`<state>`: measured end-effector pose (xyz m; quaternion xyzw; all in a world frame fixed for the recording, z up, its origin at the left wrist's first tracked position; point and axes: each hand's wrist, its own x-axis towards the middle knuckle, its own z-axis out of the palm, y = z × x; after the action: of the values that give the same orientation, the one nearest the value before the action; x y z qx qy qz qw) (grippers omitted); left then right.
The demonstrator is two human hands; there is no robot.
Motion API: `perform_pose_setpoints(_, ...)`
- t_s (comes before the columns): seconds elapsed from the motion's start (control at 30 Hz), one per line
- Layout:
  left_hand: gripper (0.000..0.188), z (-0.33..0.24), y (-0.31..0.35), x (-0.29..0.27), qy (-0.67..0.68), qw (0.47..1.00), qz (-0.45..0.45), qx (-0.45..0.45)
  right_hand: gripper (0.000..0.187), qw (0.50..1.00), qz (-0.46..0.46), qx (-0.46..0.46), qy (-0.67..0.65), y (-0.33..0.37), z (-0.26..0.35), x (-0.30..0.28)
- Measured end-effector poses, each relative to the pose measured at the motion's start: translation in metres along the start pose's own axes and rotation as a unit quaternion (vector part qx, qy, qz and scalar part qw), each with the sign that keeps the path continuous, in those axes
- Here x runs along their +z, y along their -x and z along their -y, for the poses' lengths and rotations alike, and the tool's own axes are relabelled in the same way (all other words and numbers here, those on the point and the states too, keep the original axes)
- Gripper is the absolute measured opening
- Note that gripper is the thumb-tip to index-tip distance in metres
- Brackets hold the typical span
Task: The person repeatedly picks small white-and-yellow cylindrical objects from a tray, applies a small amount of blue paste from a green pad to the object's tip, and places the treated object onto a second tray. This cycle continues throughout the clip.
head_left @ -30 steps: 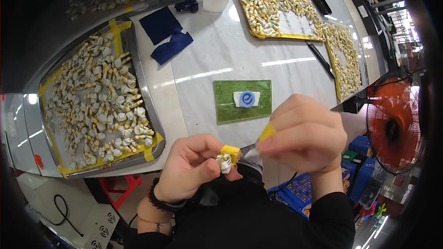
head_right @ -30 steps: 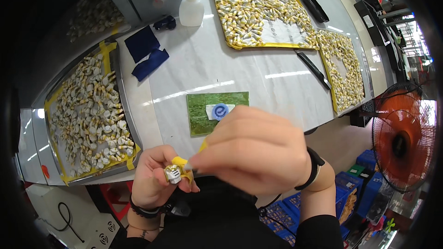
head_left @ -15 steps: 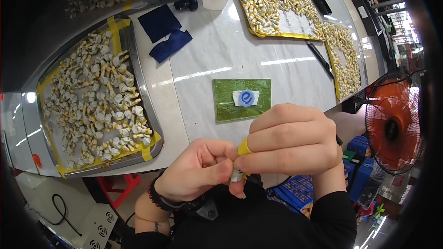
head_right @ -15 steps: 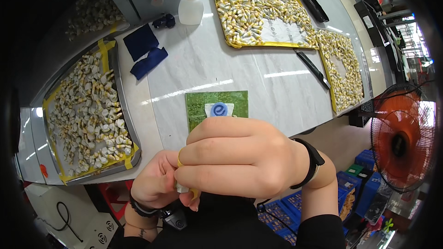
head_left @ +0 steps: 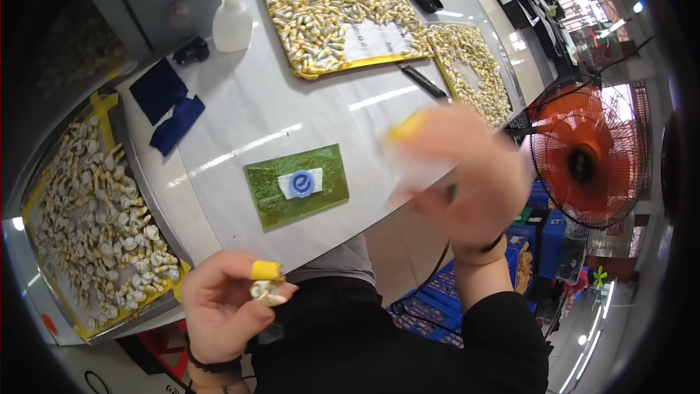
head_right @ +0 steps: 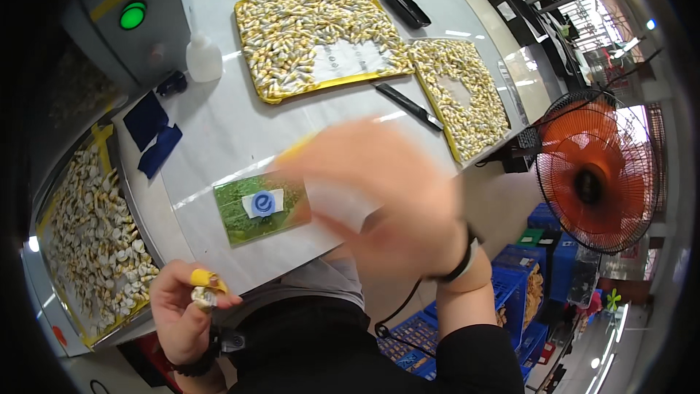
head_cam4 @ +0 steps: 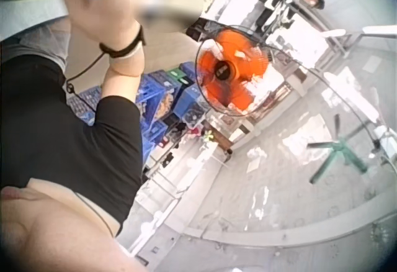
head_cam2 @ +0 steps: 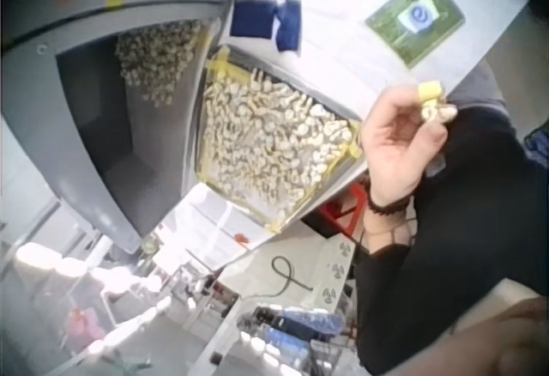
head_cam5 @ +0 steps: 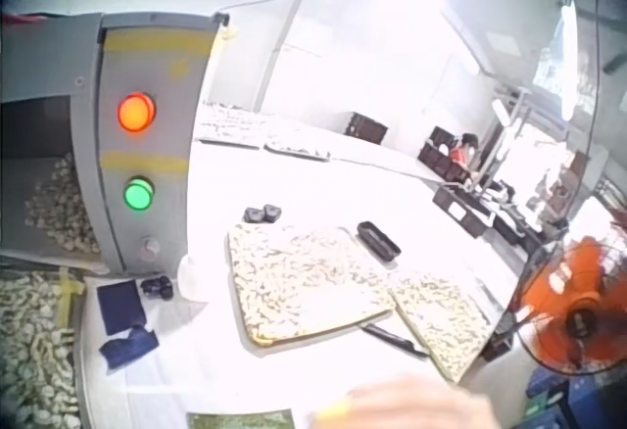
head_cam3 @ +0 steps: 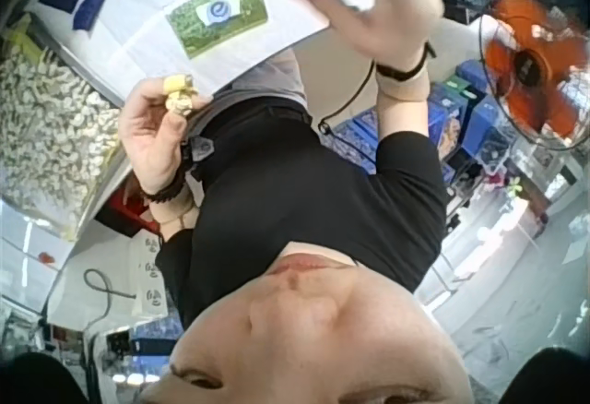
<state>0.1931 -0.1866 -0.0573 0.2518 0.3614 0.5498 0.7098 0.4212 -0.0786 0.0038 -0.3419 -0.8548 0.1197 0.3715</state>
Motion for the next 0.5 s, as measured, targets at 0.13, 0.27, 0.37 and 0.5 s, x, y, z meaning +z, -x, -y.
perform_pose_setpoints(0.13, 0.04, 0.003, 0.002, -0.008, -0.01, 1.0, 0.006, 0.011, 0.015, 0.96, 0.01, 0.167, 0.226, 0.0, -0.102, -0.074)
perform_pose_setpoints(0.27, 0.041, 0.004, 0.001, -0.005, -0.013, 1.0, 0.015, -0.014, 0.015, 0.896, 0.16, 0.309, 0.276, 0.045, -0.205, -0.113)
perform_pose_setpoints(0.37, 0.04, 0.003, 0.002, -0.006, -0.009, 1.0, 0.019, -0.01, 0.01, 0.902, 0.152, 0.308, 0.263, 0.051, -0.217, -0.098)
perform_pose_setpoints(0.5, 0.039, 0.002, 0.005, -0.009, 0.002, 1.0, 0.016, -0.011, 0.009, 0.907, 0.09, 0.257, 0.321, 0.059, -0.212, -0.1)
